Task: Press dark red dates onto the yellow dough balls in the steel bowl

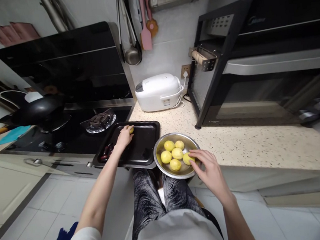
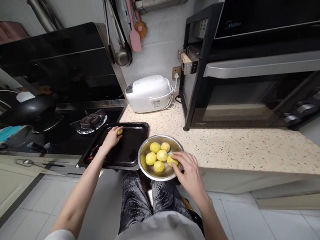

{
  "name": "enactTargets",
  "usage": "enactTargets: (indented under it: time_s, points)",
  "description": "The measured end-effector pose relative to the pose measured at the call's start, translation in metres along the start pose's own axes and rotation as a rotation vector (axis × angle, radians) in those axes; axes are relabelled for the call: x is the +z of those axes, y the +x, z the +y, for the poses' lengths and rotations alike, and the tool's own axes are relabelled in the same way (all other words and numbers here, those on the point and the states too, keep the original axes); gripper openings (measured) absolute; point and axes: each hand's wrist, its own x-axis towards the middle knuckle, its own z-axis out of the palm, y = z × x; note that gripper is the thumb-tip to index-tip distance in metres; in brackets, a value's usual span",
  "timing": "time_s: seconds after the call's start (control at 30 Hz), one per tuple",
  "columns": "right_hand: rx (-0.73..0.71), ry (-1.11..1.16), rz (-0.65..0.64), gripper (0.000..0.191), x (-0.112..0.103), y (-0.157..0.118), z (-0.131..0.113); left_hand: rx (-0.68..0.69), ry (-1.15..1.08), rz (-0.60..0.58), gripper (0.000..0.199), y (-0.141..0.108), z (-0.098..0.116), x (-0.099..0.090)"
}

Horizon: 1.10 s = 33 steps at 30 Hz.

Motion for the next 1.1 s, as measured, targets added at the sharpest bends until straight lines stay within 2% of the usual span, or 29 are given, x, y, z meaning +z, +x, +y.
enactTargets:
  time_s: [0.13, 0.23, 0.3, 0.4, 0.5, 0.6, 0.7, 0.83, 0.97, 1.1]
  points:
    - [0.027, 0.015, 0.083, 0.015, -0.005, 0.002, -0.004, 0.0, 0.002, 0.019, 0.041, 0.0, 0.006, -0.001]
    - [0.017, 0.034, 0.16, 0.014, -0.005, 0.001, -0.005, 0.068, -0.079, 0.057, 0.04, -0.011, 0.024, -0.004]
    - [0.006, 0.058, 0.206, 0.013, -0.003, 0.001, -0.007, 0.201, -0.269, 0.11, 0.038, -0.029, 0.045, -0.007]
    - [0.01, 0.106, 0.216, 0.014, 0.002, 0.004, -0.015, 0.446, -0.511, 0.141, 0.034, -0.071, 0.089, -0.01]
    - [0.012, 0.165, 0.181, 0.014, 0.008, 0.009, -0.023, 0.589, -0.585, 0.074, 0.034, -0.115, 0.133, -0.003]
    - [0.026, 0.198, 0.155, 0.025, 0.013, 0.011, -0.029, 0.671, -0.648, 0.007, 0.043, -0.142, 0.161, 0.012]
    - [0.067, 0.218, 0.121, 0.034, 0.013, 0.012, -0.03, 0.654, -0.718, 0.029, 0.049, -0.152, 0.171, 0.028]
    - [0.139, 0.243, 0.097, 0.032, 0.006, 0.017, -0.021, 0.58, -0.745, 0.052, 0.053, -0.155, 0.171, 0.036]
    - [0.188, 0.17, 0.16, 0.034, 0.004, 0.028, 0.0, 0.613, -0.58, -0.077, 0.05, -0.149, 0.171, 0.035]
    - [0.188, 0.11, 0.101, 0.032, 0.007, 0.036, 0.018, 0.658, -0.43, -0.181, 0.051, -0.137, 0.173, 0.036]
